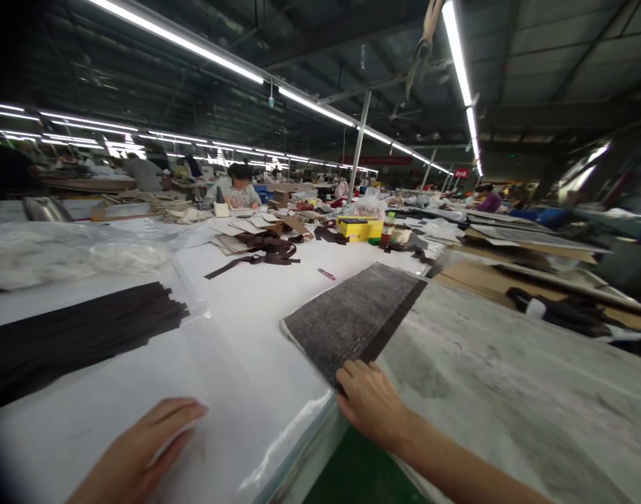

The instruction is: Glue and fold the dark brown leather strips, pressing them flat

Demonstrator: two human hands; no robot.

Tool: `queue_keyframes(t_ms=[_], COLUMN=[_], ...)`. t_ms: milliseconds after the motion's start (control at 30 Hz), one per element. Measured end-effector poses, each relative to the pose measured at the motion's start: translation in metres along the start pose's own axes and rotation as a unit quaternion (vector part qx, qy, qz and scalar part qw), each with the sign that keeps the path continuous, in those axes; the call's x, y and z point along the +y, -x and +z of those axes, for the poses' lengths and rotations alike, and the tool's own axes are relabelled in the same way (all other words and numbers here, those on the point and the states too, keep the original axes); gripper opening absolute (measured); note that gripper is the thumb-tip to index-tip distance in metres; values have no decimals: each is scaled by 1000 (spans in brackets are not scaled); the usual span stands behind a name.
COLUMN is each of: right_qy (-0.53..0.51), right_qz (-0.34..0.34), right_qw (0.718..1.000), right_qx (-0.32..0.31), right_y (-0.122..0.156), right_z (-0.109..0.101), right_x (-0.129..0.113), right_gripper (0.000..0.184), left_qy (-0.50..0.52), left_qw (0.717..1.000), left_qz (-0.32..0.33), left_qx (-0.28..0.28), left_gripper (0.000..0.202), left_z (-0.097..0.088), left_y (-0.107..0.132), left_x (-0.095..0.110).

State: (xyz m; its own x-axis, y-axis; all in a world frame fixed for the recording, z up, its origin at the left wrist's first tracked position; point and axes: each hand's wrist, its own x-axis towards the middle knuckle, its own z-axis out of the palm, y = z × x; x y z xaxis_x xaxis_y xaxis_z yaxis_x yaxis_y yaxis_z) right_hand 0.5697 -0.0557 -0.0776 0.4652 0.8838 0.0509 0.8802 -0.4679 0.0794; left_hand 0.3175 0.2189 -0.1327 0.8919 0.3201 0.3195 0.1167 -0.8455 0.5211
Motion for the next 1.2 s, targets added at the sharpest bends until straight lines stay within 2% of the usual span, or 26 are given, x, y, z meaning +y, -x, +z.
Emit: queue_keyframes(t_ms=[67,133,200,233,300,400,500,600,700,767,867,933,1000,1100,1200], right_qy=[3,2,-5,-11,-27,-66,-121,-190,-272,-323,-380,-419,-439,-423,-361], right_qz=[4,10,12,14,16,21,40,94,171,240,352,404,448,467,414], right_qw=[1000,1000,1000,1000,999,998,992,976,944,909,833,771,704,621,588], right_qx=[4,5,3,2,5,13,25,45,75,113,196,258,333,466,593], right_y=[-3,-4,-4,-4,-4,-6,-9,-13,-16,-14,-4,10,28,53,60], right_z=[4,8,12,13,15,15,15,17,13,1,-40,-83,-136,-216,-272], right_x=[0,1,3,5,7,10,13,24,58,98,175,227,269,305,307], right_gripper=[9,11,13,14,16,16,15,13,11,13,19,24,19,30,39], left_qy=[39,66,81,82,80,78,85,94,89,68,14,-26,-62,-97,-108], left_qw=[995,988,981,978,975,977,978,979,981,982,978,974,973,972,970], left_qz=[53,88,118,126,133,120,110,104,103,120,167,192,205,212,213], left_qx=[-81,-111,-135,-143,-157,-159,-153,-149,-140,-133,-122,-113,-88,-42,-34], left_gripper=[38,51,59,60,60,61,62,58,58,57,50,43,41,41,42], left_z=[23,48,72,82,99,114,120,121,121,121,126,134,144,159,165], left_y=[-33,-66,-92,-101,-111,-115,-112,-108,-105,-104,-103,-102,-103,-103,-103], left_x=[48,93,124,132,137,130,124,125,129,131,128,123,118,113,113])
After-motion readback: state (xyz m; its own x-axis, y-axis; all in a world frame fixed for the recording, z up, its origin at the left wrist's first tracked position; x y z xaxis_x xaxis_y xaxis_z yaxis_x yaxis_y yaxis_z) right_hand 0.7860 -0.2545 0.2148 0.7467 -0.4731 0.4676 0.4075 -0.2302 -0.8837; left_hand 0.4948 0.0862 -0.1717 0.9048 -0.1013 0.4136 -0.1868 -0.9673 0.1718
